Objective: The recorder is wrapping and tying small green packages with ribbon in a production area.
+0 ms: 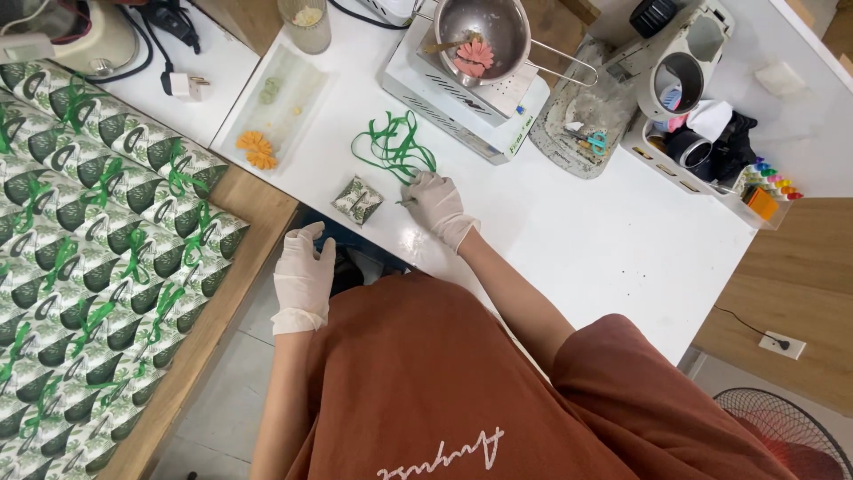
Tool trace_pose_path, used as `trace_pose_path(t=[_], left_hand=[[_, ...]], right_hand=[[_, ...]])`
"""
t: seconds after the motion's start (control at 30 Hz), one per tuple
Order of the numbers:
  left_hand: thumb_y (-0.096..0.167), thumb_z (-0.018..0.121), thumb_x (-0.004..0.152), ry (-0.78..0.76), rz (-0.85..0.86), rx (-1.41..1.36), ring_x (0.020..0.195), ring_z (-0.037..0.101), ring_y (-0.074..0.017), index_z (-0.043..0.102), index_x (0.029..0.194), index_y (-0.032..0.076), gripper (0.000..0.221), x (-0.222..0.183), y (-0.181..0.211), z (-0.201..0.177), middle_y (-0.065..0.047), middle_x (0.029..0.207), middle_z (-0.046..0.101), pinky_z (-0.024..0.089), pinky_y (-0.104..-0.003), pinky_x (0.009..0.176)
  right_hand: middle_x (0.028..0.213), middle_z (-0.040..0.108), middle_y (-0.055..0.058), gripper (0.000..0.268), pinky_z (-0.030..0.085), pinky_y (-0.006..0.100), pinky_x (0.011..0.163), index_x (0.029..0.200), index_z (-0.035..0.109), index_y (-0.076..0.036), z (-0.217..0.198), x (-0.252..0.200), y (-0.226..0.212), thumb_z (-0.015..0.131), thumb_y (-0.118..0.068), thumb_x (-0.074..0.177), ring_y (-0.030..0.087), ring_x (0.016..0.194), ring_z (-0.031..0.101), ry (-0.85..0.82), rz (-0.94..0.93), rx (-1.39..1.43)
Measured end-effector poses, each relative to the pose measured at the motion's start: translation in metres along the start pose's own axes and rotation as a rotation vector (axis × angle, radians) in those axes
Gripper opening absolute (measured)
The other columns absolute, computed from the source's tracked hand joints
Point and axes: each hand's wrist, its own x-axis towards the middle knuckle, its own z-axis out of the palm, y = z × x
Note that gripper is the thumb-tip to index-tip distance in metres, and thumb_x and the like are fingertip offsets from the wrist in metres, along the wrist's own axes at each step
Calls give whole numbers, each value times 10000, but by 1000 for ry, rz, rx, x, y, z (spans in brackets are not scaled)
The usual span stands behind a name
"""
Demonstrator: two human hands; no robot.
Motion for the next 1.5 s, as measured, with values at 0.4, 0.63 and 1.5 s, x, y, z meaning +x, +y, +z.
trace_pose_path(t=[0.4,0.63,1.5], left_hand=[[172,693,940,-80,64,-20,708,582,-223,687,1244,94,313,25,10,-13,-84,952,629,506,-392,729],[165,720,903,-81,219,24,1037,620,-314,657,1275,77,388,49,-6,14,-145,1197,631,505,-426,895],[132,713,884,-19,495,169,1033,624,-321,674,1211,124,330,66,-16,51,-107,1136,640,484,-454,855]], right_hand=[[1099,726,71,67,538,247,882,944,645,-26,-94,-9,23,705,-48,966,134,986,647,203,405,1068],[905,694,64,70,579,341,900,1004,585,-75,-239,-37,-27,648,-56,1026,183,903,706,556,326,1290],[1017,745,131,199,560,328,840,1001,774,-62,-36,21,-59,752,-174,839,250,901,726,-233,438,581]])
